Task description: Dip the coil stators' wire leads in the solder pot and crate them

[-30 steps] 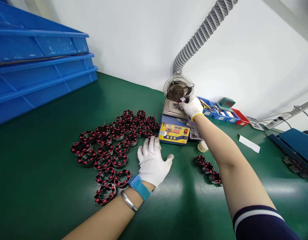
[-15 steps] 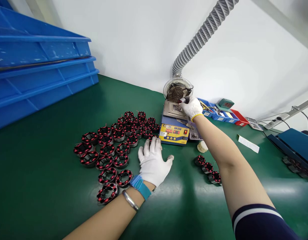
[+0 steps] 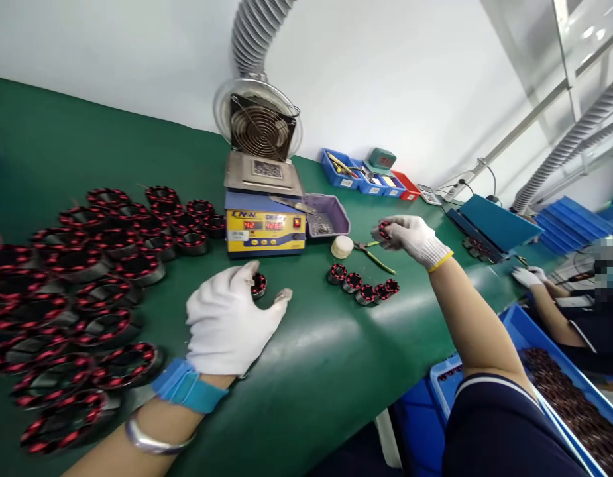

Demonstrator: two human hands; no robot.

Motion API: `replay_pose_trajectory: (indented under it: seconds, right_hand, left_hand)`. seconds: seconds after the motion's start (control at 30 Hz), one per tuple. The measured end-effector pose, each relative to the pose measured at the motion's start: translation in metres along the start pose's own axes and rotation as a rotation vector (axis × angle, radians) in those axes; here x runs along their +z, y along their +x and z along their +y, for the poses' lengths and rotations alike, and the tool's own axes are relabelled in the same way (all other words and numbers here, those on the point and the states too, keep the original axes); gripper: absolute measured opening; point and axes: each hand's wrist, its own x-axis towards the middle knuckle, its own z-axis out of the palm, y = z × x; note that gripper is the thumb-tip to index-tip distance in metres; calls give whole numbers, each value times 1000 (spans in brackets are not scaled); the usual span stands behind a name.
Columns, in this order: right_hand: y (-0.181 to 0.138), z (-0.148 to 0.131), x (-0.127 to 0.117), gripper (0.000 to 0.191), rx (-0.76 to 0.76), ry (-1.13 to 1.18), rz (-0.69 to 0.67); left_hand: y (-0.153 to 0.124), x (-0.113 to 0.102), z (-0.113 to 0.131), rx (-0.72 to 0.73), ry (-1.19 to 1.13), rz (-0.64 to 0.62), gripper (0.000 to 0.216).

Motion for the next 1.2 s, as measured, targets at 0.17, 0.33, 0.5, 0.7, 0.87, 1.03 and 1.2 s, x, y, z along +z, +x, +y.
replay_pose_trajectory:
  seconds: [0.17, 0.33, 0.5, 0.7, 0.87, 1.03, 1.2]
  right_hand:
    - [-46, 75, -57, 21, 346, -227, 66]
    - [-57, 115, -50, 31, 406, -469, -77]
    - [-66, 87, -19, 47, 44, -752, 336]
    - [-85, 30, 113, 43, -168, -208, -229]
    - [-66, 34, 177, 41, -134, -11, -319]
    - [-62, 39, 185, 35, -148, 267, -346]
    - [-61, 34, 203, 40, -117, 443, -252]
  left_hand:
    - [2, -1, 2, -1, 61, -231, 56]
    - [2, 1, -2, 24, 34, -279, 49]
    - [-1, 6, -6, 47, -36, -298, 54]
    - [0, -2, -6, 97, 9, -374, 71]
    - [-4, -7, -10, 177, -76, -410, 42]
    - [-7, 9, -9, 108, -392, -127, 45]
    - [-3, 15, -10, 93, -611, -166, 54]
